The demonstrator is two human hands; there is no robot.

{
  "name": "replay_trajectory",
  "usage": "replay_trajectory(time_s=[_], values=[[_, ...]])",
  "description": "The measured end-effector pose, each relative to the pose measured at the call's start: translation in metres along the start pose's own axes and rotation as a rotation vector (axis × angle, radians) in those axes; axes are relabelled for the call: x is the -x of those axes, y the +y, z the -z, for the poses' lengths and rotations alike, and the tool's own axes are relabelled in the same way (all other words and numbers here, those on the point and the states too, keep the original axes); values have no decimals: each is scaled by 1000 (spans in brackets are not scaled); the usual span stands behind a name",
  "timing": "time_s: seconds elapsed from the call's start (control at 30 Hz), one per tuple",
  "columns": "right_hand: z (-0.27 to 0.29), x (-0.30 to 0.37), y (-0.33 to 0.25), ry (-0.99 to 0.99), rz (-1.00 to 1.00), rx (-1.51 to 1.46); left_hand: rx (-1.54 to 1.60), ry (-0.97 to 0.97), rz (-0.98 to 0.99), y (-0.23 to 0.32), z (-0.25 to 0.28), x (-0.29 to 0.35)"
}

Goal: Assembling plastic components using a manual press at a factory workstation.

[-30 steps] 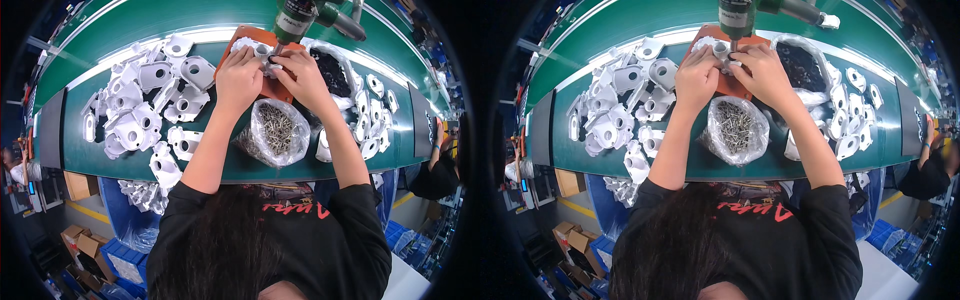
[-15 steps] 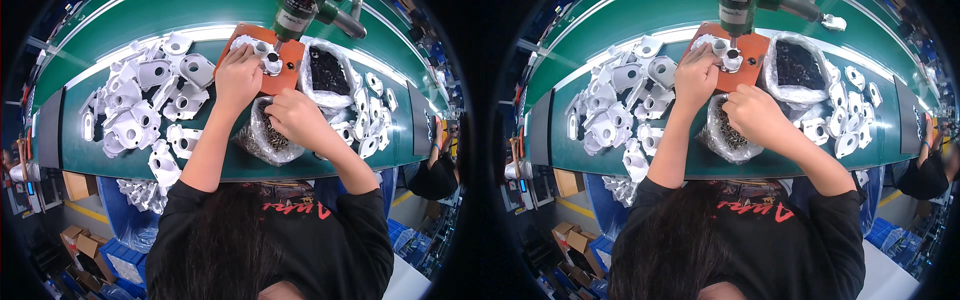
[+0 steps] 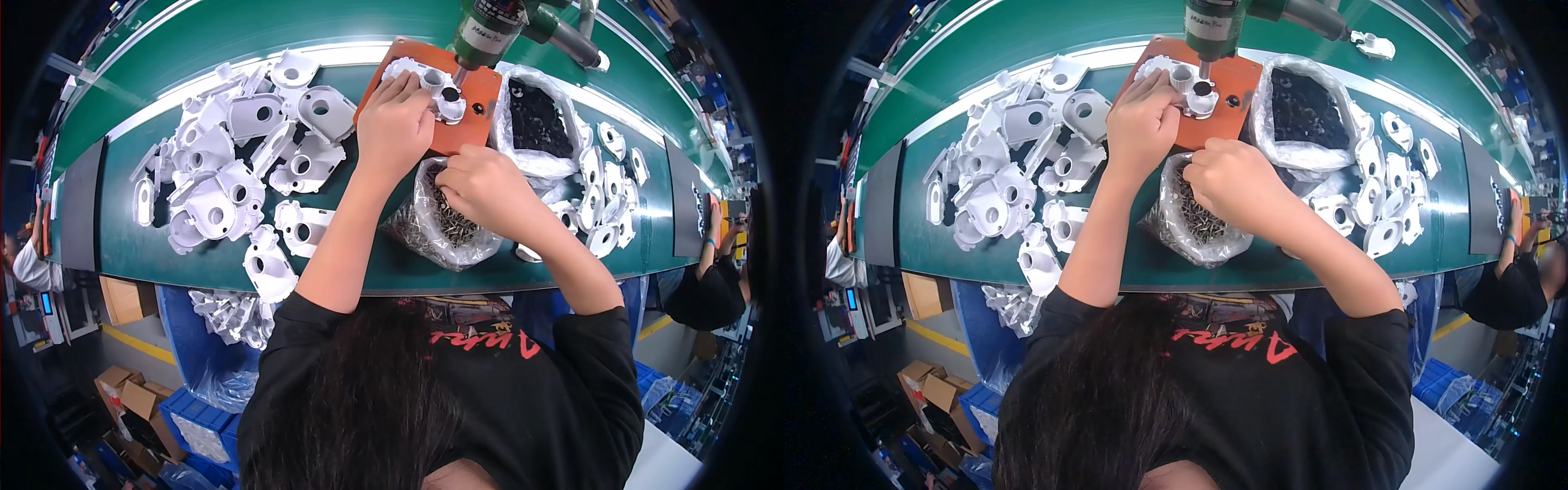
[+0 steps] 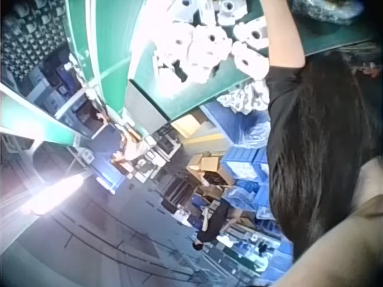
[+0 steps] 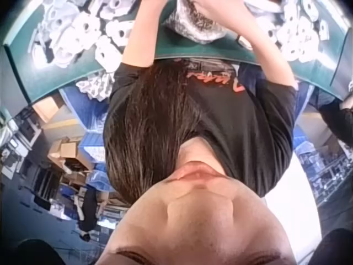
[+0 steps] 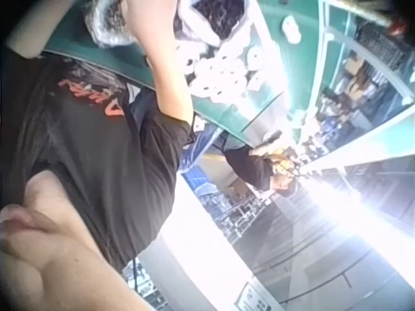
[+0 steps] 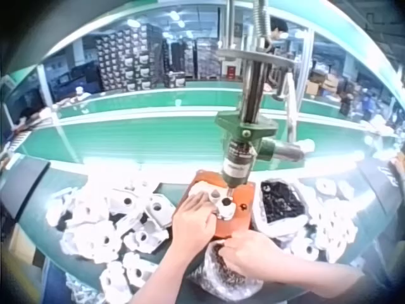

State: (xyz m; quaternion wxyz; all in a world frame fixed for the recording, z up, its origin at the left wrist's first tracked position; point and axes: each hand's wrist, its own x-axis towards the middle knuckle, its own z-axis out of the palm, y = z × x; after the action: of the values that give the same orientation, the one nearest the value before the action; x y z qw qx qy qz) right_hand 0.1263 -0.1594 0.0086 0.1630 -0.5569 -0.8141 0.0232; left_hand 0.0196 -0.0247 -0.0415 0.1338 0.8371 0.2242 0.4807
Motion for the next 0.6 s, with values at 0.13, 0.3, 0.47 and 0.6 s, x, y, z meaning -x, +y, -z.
replay_trajectory(time_s=[0.13,0.3,0.47,0.6], values=[[0,0,0,13,-12,-24,2,-6,-1,0,-1,0],[5,-2,-2,21,-59,-104,1,-13,1,1,1,-1],[17,0,1,-119,-25,-170,-8,14,-3,2,2,-1],[16,1,1,-88,10,-189,-4,14,-17,2,0,0]])
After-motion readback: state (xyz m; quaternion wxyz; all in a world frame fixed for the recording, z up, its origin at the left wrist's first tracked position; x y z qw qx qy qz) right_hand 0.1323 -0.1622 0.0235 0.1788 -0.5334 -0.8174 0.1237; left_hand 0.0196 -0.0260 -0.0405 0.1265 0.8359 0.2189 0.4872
